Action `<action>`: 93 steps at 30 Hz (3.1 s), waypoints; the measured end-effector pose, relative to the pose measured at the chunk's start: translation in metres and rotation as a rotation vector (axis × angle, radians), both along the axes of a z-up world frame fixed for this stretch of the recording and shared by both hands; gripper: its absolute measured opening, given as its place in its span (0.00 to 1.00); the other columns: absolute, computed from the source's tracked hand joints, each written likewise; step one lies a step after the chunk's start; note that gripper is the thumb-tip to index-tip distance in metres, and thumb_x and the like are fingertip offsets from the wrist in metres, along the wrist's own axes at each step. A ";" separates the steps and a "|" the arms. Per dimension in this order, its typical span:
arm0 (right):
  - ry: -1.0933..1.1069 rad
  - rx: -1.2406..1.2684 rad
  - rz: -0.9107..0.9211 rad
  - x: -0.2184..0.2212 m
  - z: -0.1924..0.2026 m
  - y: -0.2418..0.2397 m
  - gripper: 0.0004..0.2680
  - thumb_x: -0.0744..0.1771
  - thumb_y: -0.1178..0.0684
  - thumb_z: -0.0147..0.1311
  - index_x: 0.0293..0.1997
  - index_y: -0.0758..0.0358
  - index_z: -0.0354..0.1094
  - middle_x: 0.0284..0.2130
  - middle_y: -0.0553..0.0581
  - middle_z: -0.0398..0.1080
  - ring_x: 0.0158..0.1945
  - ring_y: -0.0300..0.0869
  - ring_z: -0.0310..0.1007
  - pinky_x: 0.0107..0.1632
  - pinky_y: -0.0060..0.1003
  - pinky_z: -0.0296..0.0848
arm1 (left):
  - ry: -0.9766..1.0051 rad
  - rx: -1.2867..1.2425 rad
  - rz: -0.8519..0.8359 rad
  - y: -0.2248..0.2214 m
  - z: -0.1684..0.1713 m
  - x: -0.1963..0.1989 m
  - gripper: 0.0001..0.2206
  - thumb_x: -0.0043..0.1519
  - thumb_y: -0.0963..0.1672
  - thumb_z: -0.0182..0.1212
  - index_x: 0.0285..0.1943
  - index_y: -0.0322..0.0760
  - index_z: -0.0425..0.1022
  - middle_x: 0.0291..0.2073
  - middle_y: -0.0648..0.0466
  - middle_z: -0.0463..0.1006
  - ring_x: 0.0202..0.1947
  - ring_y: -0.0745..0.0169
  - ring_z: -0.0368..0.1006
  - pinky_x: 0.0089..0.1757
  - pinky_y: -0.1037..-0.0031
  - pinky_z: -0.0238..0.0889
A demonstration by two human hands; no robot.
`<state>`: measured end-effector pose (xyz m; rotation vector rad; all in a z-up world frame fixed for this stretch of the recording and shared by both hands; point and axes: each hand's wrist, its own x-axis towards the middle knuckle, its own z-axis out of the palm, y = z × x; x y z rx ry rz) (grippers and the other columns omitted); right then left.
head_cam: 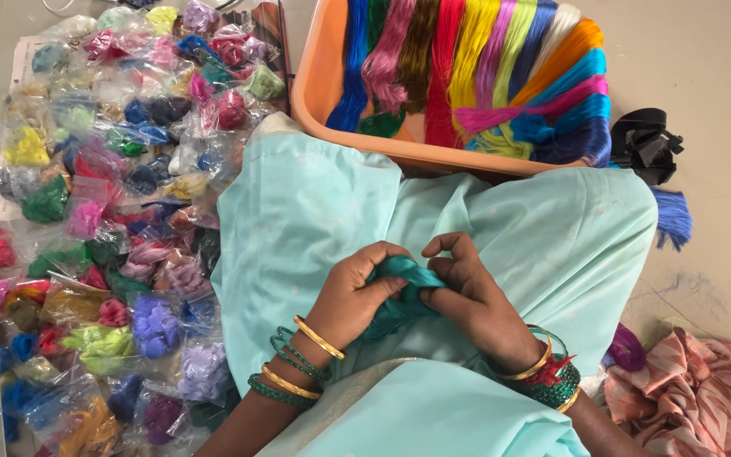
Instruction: The person takes a bundle of green synthetic hair, ties it into a knot, and places it inside a small plastic bag; they then pick up a blue bundle from a tub and tie it as well.
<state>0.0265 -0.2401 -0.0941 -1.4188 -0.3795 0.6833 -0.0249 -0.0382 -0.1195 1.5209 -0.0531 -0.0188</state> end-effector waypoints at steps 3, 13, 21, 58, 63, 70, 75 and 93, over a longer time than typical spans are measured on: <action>0.105 0.082 0.030 0.000 -0.004 -0.003 0.15 0.64 0.68 0.44 0.55 0.62 0.53 0.41 0.56 0.70 0.43 0.36 0.66 0.47 0.31 0.67 | 0.251 -0.283 -0.015 0.006 -0.012 0.000 0.09 0.65 0.37 0.61 0.53 0.31 0.77 0.34 0.57 0.74 0.27 0.77 0.63 0.28 0.83 0.57; -0.109 0.090 -0.303 -0.010 0.000 -0.002 0.16 0.64 0.65 0.49 0.58 0.59 0.58 0.52 0.51 0.65 0.51 0.37 0.66 0.53 0.33 0.68 | 0.410 -0.639 0.034 -0.004 0.017 -0.002 0.08 0.65 0.43 0.60 0.48 0.31 0.73 0.34 0.53 0.81 0.26 0.73 0.73 0.19 0.84 0.50; -0.618 -0.237 -0.182 -0.015 0.018 -0.001 0.14 0.64 0.62 0.62 0.51 0.64 0.62 0.40 0.51 0.70 0.44 0.34 0.71 0.46 0.30 0.74 | 0.289 -0.532 -0.013 -0.008 0.007 -0.005 0.11 0.64 0.43 0.66 0.50 0.28 0.76 0.35 0.53 0.82 0.38 0.71 0.78 0.41 0.82 0.70; -0.565 -0.807 -0.034 0.074 0.044 -0.154 0.14 0.63 0.58 0.58 0.54 0.62 0.68 0.40 0.62 0.71 0.43 0.47 0.72 0.44 0.40 0.72 | -0.004 0.423 -0.054 0.049 0.045 0.007 0.04 0.67 0.42 0.57 0.43 0.37 0.76 0.21 0.53 0.67 0.23 0.65 0.63 0.30 0.73 0.61; -0.977 -0.507 0.210 0.030 0.063 -0.024 0.32 0.60 0.52 0.67 0.71 0.63 0.54 0.60 0.68 0.61 0.62 0.55 0.62 0.60 0.46 0.62 | -0.323 0.479 -0.181 0.029 0.065 0.016 0.08 0.61 0.39 0.58 0.48 0.36 0.74 0.29 0.52 0.76 0.30 0.64 0.71 0.34 0.73 0.65; -0.165 -0.198 0.205 0.047 0.020 -0.003 0.07 0.70 0.57 0.51 0.51 0.69 0.65 0.32 0.53 0.65 0.36 0.44 0.66 0.41 0.43 0.69 | -0.411 0.756 0.066 0.051 0.082 0.009 0.22 0.58 0.48 0.63 0.59 0.35 0.67 0.37 0.41 0.78 0.38 0.45 0.75 0.39 0.63 0.68; -0.709 -0.391 0.368 0.041 0.071 0.012 0.11 0.65 0.58 0.53 0.52 0.65 0.64 0.29 0.60 0.71 0.33 0.52 0.72 0.36 0.43 0.71 | -0.851 0.559 0.027 0.028 0.089 0.014 0.49 0.51 0.51 0.74 0.79 0.39 0.44 0.56 0.29 0.72 0.56 0.31 0.71 0.53 0.56 0.64; -0.842 -0.595 0.337 0.048 0.109 0.003 0.08 0.65 0.52 0.56 0.46 0.60 0.69 0.27 0.61 0.74 0.32 0.56 0.73 0.33 0.49 0.68 | -0.560 0.948 0.290 0.059 0.070 0.012 0.45 0.47 0.53 0.75 0.73 0.32 0.58 0.63 0.21 0.65 0.59 0.28 0.65 0.51 0.57 0.64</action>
